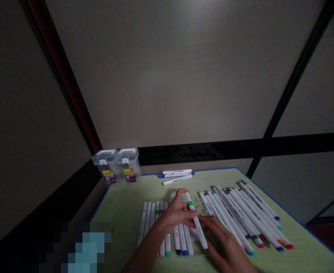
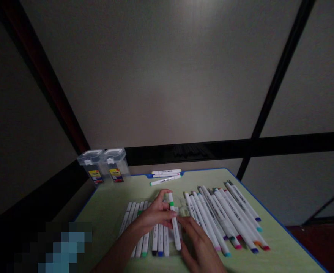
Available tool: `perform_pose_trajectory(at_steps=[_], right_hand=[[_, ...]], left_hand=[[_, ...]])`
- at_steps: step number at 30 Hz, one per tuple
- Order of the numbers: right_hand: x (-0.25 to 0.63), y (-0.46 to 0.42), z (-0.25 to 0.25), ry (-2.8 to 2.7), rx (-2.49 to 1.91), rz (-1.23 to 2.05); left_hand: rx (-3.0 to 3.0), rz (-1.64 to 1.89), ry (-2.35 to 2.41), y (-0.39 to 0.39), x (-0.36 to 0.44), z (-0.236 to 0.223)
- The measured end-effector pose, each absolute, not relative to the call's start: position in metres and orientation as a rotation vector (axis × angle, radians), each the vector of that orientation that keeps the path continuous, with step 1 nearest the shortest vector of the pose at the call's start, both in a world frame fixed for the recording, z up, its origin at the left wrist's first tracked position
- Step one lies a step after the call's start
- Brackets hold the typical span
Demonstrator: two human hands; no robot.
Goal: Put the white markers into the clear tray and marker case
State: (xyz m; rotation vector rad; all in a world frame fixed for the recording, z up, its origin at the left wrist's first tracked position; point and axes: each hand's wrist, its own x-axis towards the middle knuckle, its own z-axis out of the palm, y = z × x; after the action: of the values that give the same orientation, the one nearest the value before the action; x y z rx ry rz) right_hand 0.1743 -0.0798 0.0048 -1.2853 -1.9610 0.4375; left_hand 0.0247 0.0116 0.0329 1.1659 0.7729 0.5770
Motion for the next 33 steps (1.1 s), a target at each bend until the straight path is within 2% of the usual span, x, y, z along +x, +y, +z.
perform_pose_trajectory(at_steps=[18,33], right_hand=[[0.172,-0.083,0.005,-2.113,-1.203,0.165],[0.17,-0.084,0.006,-2.131,-1.199,0.201]], left_hand=[[1.213,0.634,0.876,0.018,0.023,0.03],[1.27,0.72,0.929,0.024,0.022,0.026]])
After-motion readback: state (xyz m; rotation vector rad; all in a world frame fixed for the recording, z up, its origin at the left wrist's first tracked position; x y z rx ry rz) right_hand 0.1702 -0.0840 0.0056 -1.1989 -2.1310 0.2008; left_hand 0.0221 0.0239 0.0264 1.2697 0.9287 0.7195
